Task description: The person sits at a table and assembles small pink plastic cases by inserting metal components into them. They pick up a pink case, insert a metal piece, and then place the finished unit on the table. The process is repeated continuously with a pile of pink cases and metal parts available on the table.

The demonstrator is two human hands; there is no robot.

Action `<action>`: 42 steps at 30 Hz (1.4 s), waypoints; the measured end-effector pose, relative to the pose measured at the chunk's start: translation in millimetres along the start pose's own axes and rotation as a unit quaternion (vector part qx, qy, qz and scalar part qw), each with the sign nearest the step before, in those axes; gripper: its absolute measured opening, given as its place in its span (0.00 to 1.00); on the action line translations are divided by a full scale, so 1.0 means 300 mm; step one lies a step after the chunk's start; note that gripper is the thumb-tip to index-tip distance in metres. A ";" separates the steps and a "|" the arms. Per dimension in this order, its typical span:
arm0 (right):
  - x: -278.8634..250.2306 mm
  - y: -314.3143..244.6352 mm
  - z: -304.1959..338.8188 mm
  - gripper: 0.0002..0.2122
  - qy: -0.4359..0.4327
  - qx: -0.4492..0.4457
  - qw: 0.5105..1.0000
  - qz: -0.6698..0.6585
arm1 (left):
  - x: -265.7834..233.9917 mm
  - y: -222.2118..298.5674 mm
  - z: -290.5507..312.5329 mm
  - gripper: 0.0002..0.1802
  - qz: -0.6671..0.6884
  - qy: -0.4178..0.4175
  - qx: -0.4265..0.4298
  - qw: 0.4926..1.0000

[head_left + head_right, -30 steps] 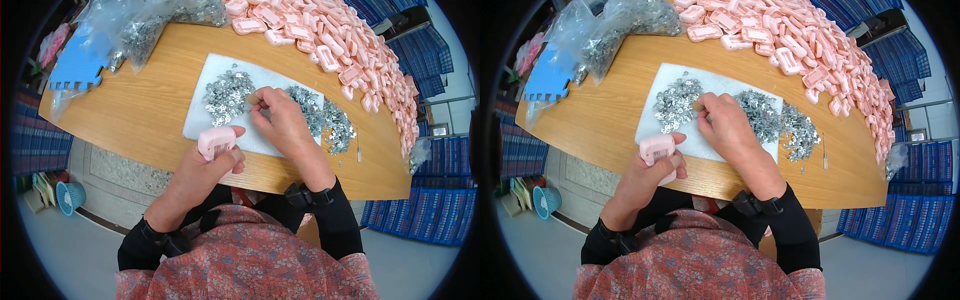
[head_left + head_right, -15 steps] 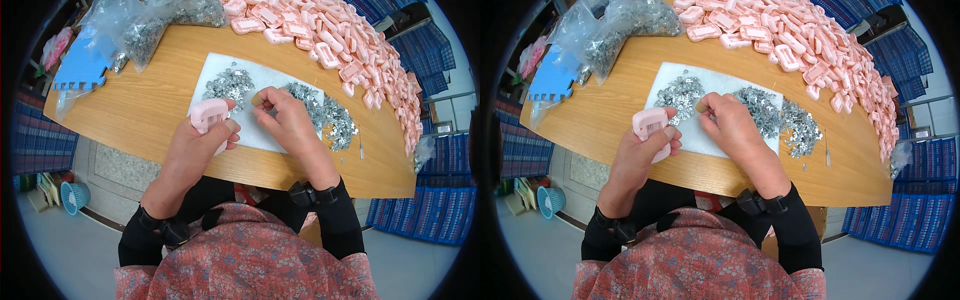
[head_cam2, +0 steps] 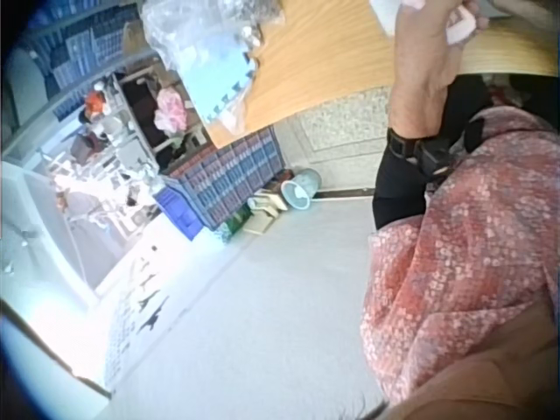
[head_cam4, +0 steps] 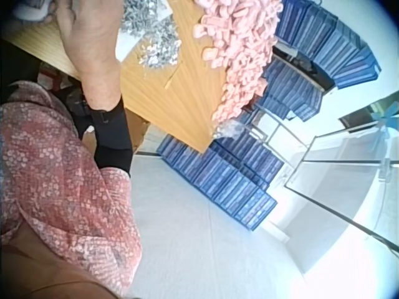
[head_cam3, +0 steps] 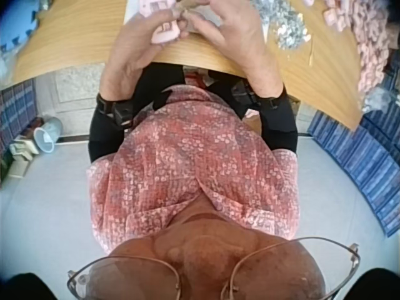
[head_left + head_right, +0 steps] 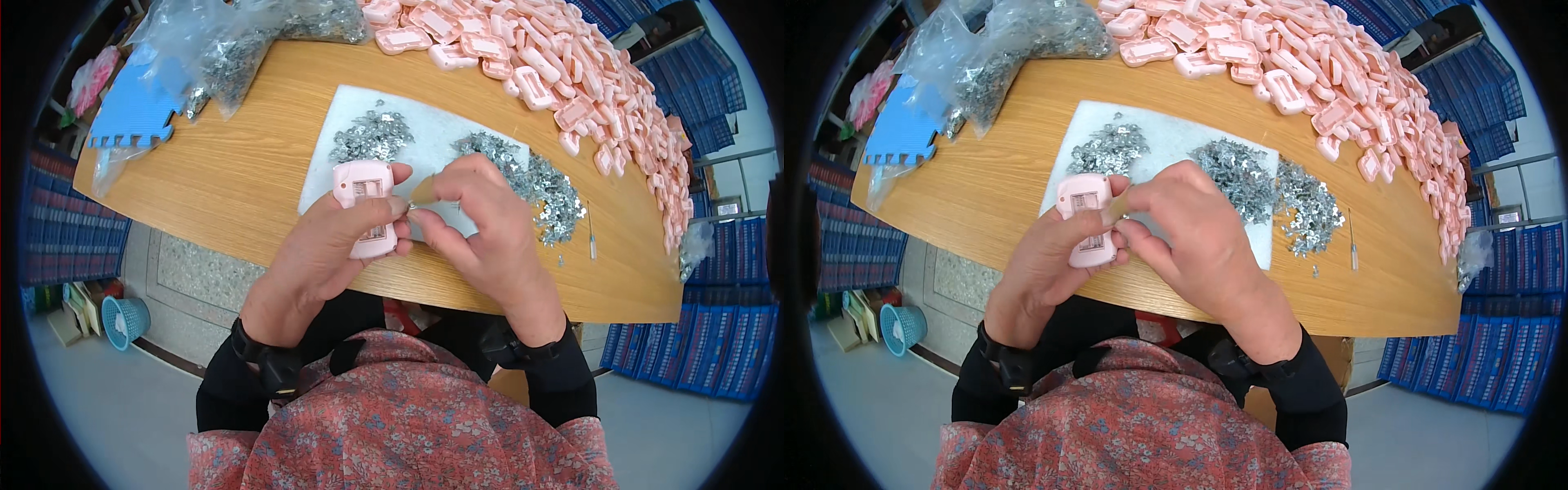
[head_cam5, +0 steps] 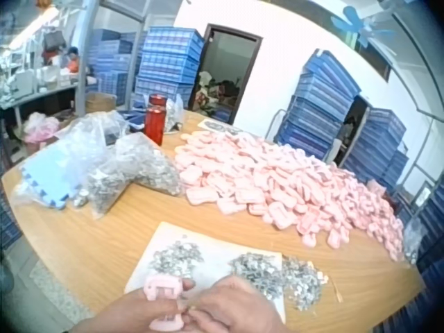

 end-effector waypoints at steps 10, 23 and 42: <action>0.017 0.062 0.085 0.09 -0.050 0.325 0.881 -0.339 | 0.026 -0.058 -0.024 0.23 -0.198 -0.004 0.111 0.974; 0.002 0.040 0.073 0.06 -0.006 0.149 0.987 -0.062 | 0.030 -0.102 -0.023 0.35 0.027 -0.025 -0.074 0.997; -0.007 -0.006 0.138 0.10 0.003 0.011 0.995 0.095 | 0.071 -0.121 -0.039 0.31 0.046 0.058 -0.071 0.995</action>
Point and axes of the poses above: each hand's wrist, its own z-axis away from the middle knuckle, its own x-axis out of the palm, y = z × x, the point moved 2 cm from there along -z, towards the middle knuckle, and after that the axes turned 5 degrees about z, right-handed, at the moved point
